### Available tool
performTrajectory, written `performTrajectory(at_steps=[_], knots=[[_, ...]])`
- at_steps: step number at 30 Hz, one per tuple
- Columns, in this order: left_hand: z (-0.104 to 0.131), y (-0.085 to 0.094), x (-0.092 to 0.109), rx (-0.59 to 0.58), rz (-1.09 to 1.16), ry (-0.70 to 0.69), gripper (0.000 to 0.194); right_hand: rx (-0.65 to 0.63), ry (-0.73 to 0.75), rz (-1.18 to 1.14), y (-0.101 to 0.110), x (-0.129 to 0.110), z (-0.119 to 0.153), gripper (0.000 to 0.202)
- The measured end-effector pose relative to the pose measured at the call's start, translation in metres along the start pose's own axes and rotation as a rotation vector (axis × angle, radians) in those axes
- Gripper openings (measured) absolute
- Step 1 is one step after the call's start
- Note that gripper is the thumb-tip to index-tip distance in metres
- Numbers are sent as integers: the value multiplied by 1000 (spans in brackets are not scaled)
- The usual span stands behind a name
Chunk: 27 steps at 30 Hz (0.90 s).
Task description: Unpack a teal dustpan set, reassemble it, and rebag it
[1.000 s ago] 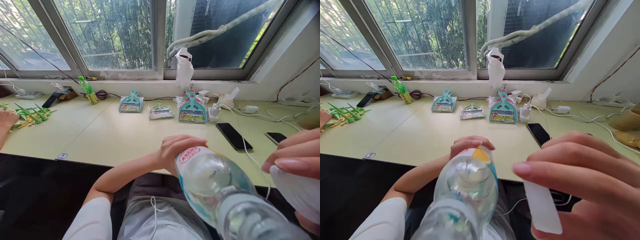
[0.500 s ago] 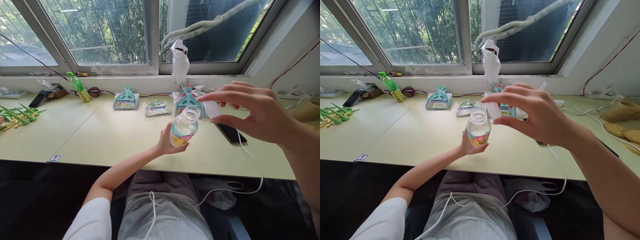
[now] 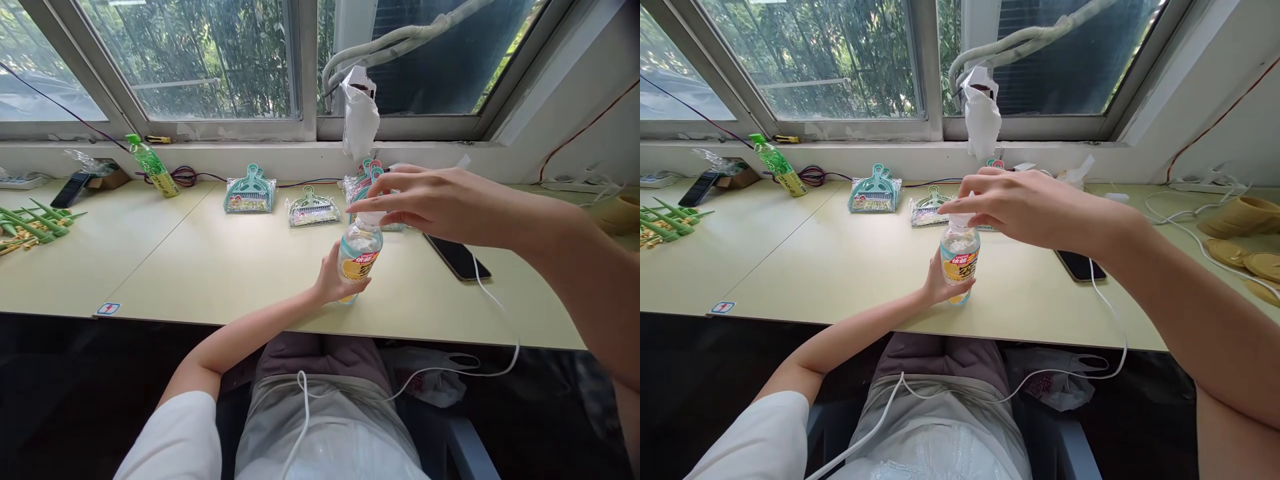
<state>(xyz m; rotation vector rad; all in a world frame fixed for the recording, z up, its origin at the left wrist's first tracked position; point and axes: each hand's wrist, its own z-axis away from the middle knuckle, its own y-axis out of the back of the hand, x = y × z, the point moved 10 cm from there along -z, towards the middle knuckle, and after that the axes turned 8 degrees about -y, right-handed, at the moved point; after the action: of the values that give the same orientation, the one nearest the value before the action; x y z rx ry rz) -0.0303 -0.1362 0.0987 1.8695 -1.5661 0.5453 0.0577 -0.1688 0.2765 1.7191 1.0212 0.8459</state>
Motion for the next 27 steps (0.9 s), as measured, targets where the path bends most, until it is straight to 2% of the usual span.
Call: performTrajectory(at_steps=[5, 12, 20, 27], knots=[[2, -2, -2, -2, 7, 43, 70, -47, 38, -46, 1, 1, -7, 38], [-1, 1, -3, 7, 15, 36, 71, -110, 65, -110, -3, 12, -20, 36], [-1, 2, -7, 1, 4, 28, 73, -158, 35, -127, -4, 18, -33, 32], [-3, 3, -3, 16, 29, -20, 72, -180, -19, -165, -8, 27, -35, 40]])
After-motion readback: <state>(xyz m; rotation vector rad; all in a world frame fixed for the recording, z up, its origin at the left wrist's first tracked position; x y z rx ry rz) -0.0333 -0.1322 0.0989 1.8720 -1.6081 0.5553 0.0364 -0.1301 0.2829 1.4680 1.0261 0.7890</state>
